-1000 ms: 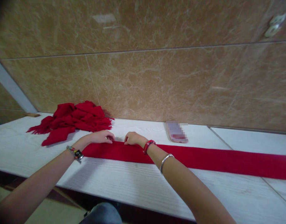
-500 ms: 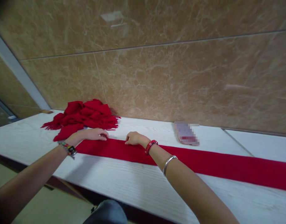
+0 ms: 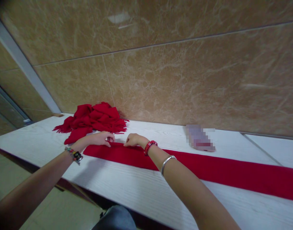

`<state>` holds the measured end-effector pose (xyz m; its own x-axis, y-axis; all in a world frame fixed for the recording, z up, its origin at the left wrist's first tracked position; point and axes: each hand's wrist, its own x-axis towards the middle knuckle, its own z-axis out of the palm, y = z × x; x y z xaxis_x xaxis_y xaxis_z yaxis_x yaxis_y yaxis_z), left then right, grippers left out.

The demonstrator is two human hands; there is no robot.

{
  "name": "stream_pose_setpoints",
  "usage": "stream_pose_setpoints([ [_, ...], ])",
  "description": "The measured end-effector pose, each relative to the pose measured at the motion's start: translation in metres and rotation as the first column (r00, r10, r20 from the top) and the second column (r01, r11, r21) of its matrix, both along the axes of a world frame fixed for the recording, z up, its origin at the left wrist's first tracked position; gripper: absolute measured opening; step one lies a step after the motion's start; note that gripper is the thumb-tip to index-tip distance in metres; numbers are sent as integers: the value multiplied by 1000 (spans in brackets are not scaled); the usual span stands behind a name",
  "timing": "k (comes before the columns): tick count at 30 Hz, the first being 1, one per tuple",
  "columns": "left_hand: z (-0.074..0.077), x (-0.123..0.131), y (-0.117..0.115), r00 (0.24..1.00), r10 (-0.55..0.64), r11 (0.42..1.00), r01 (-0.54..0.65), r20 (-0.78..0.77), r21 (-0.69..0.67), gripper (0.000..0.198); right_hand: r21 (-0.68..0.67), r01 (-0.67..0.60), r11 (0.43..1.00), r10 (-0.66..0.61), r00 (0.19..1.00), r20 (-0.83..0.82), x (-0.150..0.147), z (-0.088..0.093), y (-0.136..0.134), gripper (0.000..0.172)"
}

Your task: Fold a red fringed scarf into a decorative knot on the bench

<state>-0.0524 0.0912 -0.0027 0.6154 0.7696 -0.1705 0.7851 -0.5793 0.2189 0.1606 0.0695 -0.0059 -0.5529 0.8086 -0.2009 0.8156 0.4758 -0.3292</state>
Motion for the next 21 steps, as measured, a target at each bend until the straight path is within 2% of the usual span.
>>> stream_pose_setpoints([
  [6,-2,-6,-5,999,-31,998,30,26,58,16,76,36,996,-35,999,-22,-22,-12,1,30],
  [9,-1,3,-10,996,-85,995,84,37,47,20,103,54,993,-51,998,-30,-23,-15,1,29],
  [12,0,14,-12,993,-117,991,115,29,72,16,107,57,993,-54,998,-30,-21,-15,0,29],
  [17,-5,21,-15,990,-121,985,112,66,135,12,89,4,996,3,996,-84,-22,-12,-1,25],
  [21,-10,11,-15,989,-91,988,74,117,139,14,143,31,989,-12,991,-136,-27,-18,-2,22],
])
